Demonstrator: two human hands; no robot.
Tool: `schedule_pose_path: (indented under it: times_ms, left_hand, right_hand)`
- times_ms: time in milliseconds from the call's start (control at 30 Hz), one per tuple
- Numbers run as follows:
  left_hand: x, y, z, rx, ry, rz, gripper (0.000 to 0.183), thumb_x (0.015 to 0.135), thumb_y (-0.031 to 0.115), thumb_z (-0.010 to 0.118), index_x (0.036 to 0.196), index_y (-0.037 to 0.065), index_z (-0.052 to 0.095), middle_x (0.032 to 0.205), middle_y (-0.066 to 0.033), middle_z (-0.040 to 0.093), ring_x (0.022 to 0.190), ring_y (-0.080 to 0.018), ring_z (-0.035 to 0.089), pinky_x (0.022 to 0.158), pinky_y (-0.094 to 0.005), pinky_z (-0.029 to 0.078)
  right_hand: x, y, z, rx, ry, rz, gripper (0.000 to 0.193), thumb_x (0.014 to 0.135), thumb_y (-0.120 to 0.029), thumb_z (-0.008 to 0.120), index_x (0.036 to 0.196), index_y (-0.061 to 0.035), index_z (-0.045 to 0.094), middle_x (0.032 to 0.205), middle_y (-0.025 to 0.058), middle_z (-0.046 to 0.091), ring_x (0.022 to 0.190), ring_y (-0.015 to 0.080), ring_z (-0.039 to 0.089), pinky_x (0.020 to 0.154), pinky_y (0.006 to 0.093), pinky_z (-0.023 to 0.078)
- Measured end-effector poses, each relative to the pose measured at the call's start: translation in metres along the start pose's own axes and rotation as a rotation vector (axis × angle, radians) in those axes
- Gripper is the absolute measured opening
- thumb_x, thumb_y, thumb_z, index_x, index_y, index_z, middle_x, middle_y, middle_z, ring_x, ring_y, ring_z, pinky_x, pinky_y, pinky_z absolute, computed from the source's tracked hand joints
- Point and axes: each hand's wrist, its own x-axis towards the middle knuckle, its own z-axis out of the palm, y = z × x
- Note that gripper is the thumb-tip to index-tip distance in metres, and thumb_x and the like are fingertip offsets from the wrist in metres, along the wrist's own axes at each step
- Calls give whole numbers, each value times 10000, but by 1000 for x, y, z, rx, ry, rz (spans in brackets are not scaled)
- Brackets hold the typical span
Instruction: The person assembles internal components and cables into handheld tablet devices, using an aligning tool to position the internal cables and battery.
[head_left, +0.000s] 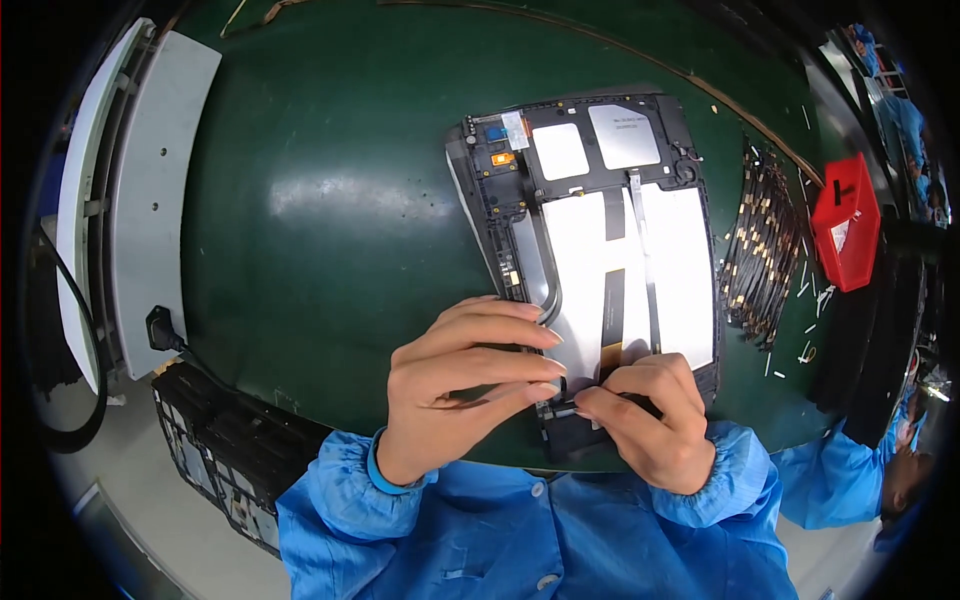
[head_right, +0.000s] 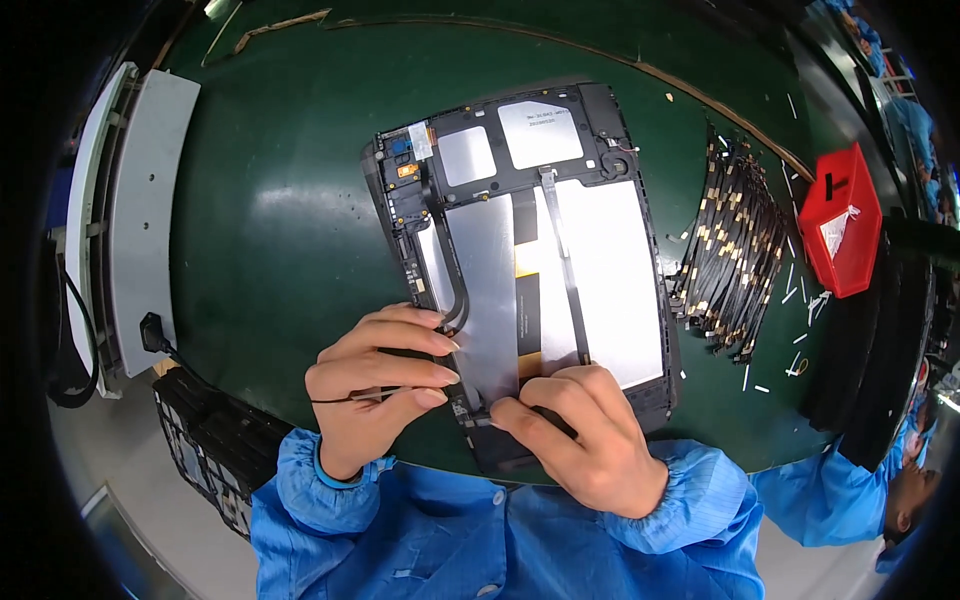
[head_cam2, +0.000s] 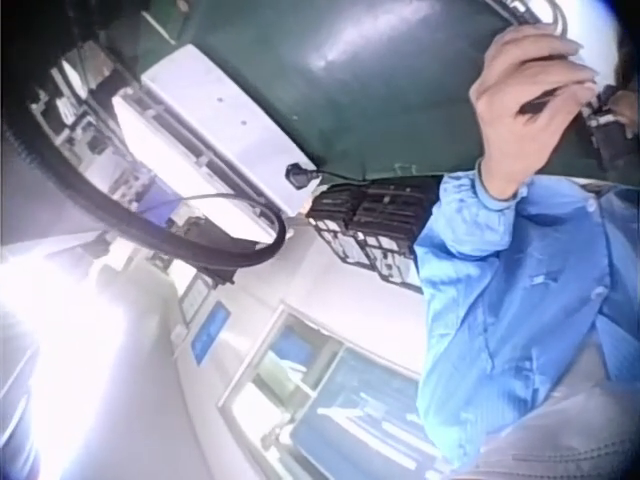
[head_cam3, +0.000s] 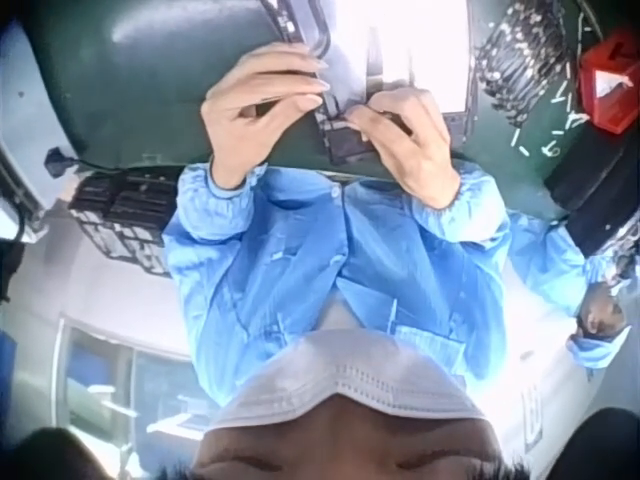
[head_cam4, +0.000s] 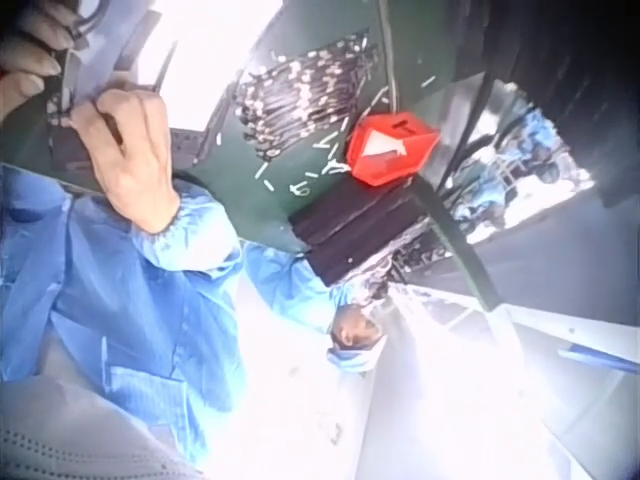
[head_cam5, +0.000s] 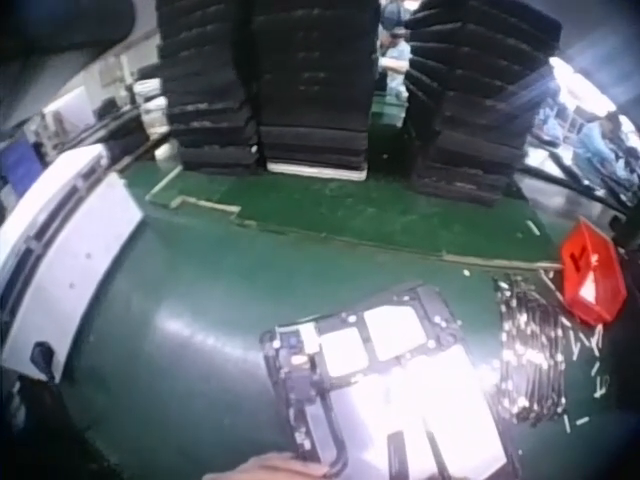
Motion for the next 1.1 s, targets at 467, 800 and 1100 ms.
schedule_pose_path:
  times_ms: [467, 800, 1100]
  left_hand:
    - [28, 13, 12, 604, -116, 145, 106, 706, 214, 755, 806, 182, 755, 995, 44, 690, 1111, -220, 558, 1039, -409, 284]
    - [31, -4, 12, 619, -76, 120, 130, 669, 181, 779, 797, 195, 762, 1013, 40, 684, 1119, -200, 538, 1037, -409, 274]
    - [31, -2, 12, 622, -87, 98, 106, 680, 154, 771, 783, 177, 760, 1013, 30, 680, 1112, -205, 535, 1032, -417, 277]
  right_hand:
    - [-3, 5, 1, -4, 4, -107, 312, 620, -90, 631, 922, -18, 668, 936, 67, 582, 848, 220, 542, 728, 315, 485]
    - [-6, 5, 3, 2, 13, -82, 316, 627, -90, 650, 937, -33, 676, 947, 47, 587, 878, 200, 544, 742, 311, 487]
    - [-4, 5, 2, 18, 2, -82, 320, 625, -86, 644, 937, -28, 677, 961, 52, 586, 877, 201, 536, 731, 316, 484]
